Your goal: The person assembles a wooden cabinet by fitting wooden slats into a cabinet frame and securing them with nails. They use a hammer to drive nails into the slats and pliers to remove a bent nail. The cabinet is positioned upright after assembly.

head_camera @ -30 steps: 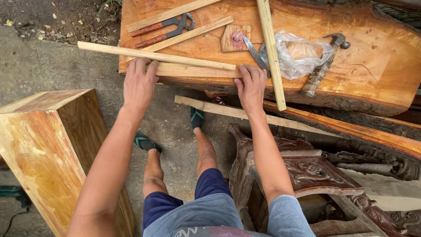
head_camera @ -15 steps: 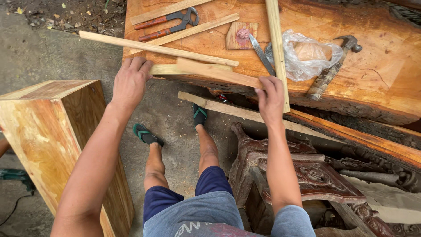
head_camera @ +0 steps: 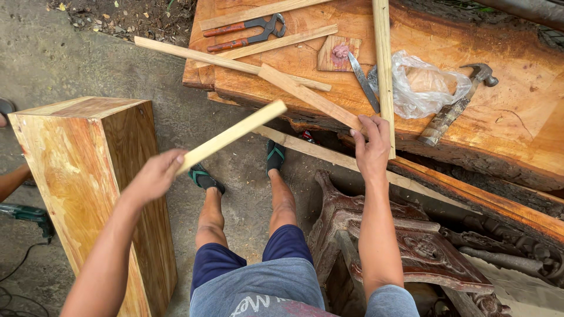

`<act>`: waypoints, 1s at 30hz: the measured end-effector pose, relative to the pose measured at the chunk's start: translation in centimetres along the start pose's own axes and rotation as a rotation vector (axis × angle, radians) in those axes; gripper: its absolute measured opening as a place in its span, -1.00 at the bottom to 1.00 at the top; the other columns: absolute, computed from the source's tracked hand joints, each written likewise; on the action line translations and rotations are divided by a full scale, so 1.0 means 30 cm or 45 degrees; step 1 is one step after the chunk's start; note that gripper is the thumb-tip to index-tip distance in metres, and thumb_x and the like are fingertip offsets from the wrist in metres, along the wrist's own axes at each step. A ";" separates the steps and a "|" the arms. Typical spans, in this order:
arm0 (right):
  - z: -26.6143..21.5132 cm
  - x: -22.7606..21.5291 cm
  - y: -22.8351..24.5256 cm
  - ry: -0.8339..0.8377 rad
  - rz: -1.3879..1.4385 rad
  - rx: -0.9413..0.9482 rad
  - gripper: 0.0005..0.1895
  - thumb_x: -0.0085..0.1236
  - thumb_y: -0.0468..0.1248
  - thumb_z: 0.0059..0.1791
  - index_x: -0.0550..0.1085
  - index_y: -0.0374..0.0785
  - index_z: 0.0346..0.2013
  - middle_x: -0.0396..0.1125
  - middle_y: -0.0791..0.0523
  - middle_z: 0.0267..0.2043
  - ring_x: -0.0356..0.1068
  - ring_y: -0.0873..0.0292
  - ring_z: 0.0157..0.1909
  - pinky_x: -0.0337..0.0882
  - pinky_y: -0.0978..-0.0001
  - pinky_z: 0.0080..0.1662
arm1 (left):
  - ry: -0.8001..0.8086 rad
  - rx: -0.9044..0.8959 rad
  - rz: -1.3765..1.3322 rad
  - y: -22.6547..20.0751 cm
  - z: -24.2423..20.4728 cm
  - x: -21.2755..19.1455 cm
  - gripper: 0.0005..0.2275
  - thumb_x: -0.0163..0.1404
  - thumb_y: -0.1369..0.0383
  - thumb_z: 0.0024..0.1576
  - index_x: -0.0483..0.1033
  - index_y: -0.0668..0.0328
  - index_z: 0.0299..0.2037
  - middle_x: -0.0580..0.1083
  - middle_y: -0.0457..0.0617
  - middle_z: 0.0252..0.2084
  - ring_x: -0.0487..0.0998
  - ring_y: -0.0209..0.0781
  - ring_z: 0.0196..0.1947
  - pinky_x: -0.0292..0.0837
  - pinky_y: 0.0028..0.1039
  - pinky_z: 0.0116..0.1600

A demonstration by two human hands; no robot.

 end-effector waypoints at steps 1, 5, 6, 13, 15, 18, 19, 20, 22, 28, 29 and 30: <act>0.010 0.013 0.010 0.017 0.006 -0.012 -0.62 0.32 -0.44 -0.02 0.51 -0.31 0.09 0.32 -0.05 0.05 0.37 -0.08 0.06 0.40 0.16 0.06 | -0.045 -0.072 -0.066 0.045 -0.045 0.033 -0.69 -0.20 0.25 0.32 0.53 0.28 0.04 0.56 0.13 -0.22 0.58 -0.09 -0.23 0.44 -0.35 -0.09; 0.043 0.086 0.055 0.068 0.012 -0.045 -0.60 0.33 -0.42 -0.03 0.50 -0.29 0.10 0.31 -0.04 0.03 0.36 -0.08 0.05 0.39 0.14 0.06 | -0.026 -0.267 -0.817 0.157 -0.166 0.209 -0.56 -0.23 0.01 0.39 0.51 0.28 -0.08 0.26 -0.15 -0.46 0.24 -0.35 -0.48 0.20 -0.55 -0.39; 0.051 0.105 0.064 0.077 0.008 -0.049 -0.59 0.34 -0.41 -0.03 0.50 -0.28 0.10 0.30 -0.04 0.02 0.35 -0.08 0.06 0.39 0.12 0.08 | 0.042 -0.241 -1.002 0.157 -0.173 0.252 -0.57 -0.20 -0.01 0.35 0.46 0.27 -0.09 0.21 -0.21 -0.48 0.17 -0.39 -0.52 0.11 -0.58 -0.45; 0.092 0.178 0.149 -0.055 -0.319 -0.259 -0.51 0.38 -0.33 -0.10 0.50 -0.31 0.11 0.33 -0.07 0.11 0.28 -0.09 0.21 0.19 -0.13 0.25 | 0.477 -0.137 -1.975 -0.028 -0.189 0.523 -0.43 -0.28 -0.14 0.32 0.43 0.31 0.01 0.22 -0.25 -0.49 0.19 -0.43 -0.56 0.16 -0.59 -0.48; 0.051 0.178 0.206 -0.026 -0.097 -0.200 -0.52 0.36 -0.31 -0.01 0.45 -0.34 0.18 0.32 -0.11 0.18 0.27 -0.08 0.23 0.29 0.04 0.27 | 0.577 -0.088 -2.108 -0.088 -0.183 0.569 -0.44 -0.27 -0.14 0.31 0.42 0.30 0.04 0.26 -0.22 -0.46 0.24 -0.40 -0.51 0.24 -0.57 -0.41; -0.095 0.205 0.347 0.288 0.384 -0.036 -0.55 0.24 -0.28 0.04 0.45 -0.29 0.21 0.37 -0.08 0.19 0.39 -0.04 0.23 0.40 0.06 0.25 | 0.567 0.020 -2.108 -0.153 -0.156 0.634 -0.54 -0.17 -0.02 0.27 0.39 0.27 0.08 0.35 -0.19 -0.36 0.39 -0.36 -0.37 0.40 -0.52 -0.23; -0.148 0.225 0.403 0.425 0.594 -0.009 -0.52 0.21 -0.28 0.03 0.44 -0.31 0.24 0.39 -0.08 0.17 0.43 -0.04 0.17 0.44 0.07 0.20 | 0.495 -0.006 -2.036 -0.164 -0.137 0.662 -0.61 -0.10 0.07 0.26 0.36 0.24 0.08 0.39 -0.19 -0.31 0.44 -0.36 -0.30 0.46 -0.49 -0.13; -0.208 0.254 0.459 0.536 0.774 0.072 -0.47 0.23 -0.28 -0.01 0.39 -0.30 0.26 0.39 -0.07 0.16 0.44 0.00 0.15 0.45 0.13 0.18 | 0.421 -0.032 -1.965 -0.171 -0.116 0.691 -0.67 -0.04 0.16 0.25 0.33 0.21 0.08 0.44 -0.20 -0.25 0.50 -0.35 -0.23 0.52 -0.45 -0.03; -0.305 0.305 0.533 0.628 0.834 0.169 -0.45 0.23 -0.30 -0.02 0.37 -0.29 0.27 0.40 -0.04 0.11 0.46 0.07 0.09 0.46 0.22 0.13 | 0.200 0.061 -1.726 -0.180 -0.078 0.752 -0.65 0.02 0.28 0.21 0.35 0.24 0.16 0.49 -0.20 -0.09 0.51 -0.40 -0.07 0.47 -0.49 0.07; -0.361 0.413 0.522 0.609 0.864 0.319 -0.56 0.16 -0.32 0.07 0.44 -0.30 0.26 0.50 0.01 -0.01 0.49 0.23 -0.02 0.49 0.39 0.02 | 0.037 0.127 -1.319 -0.078 -0.067 0.773 -0.73 0.07 0.33 0.35 0.56 0.47 0.07 0.58 0.06 -0.08 0.54 -0.30 -0.07 0.50 -0.43 0.06; -0.358 0.415 0.502 0.662 0.943 0.450 -0.55 0.15 -0.30 0.08 0.42 -0.29 0.28 0.50 0.02 -0.07 0.48 0.26 -0.09 0.49 0.40 -0.03 | 0.011 0.156 -1.199 -0.061 -0.081 0.744 -0.73 0.09 0.33 0.36 0.60 0.48 0.05 0.59 0.08 -0.08 0.53 -0.31 -0.06 0.48 -0.44 0.07; -0.359 0.412 0.489 0.714 1.020 0.582 -0.54 0.13 -0.29 0.09 0.41 -0.29 0.30 0.50 0.02 -0.13 0.46 0.29 -0.15 0.50 0.42 -0.08 | -0.039 0.112 -1.277 -0.049 -0.092 0.712 -0.71 0.08 0.31 0.31 0.53 0.44 0.09 0.59 0.05 -0.06 0.55 -0.32 -0.05 0.49 -0.45 0.05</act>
Point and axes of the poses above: each hand's wrist, its own z-axis towards the middle knuckle, its own x-axis out of the palm, y = z × x, the point moved 3 cm from there along z, towards the middle knuckle
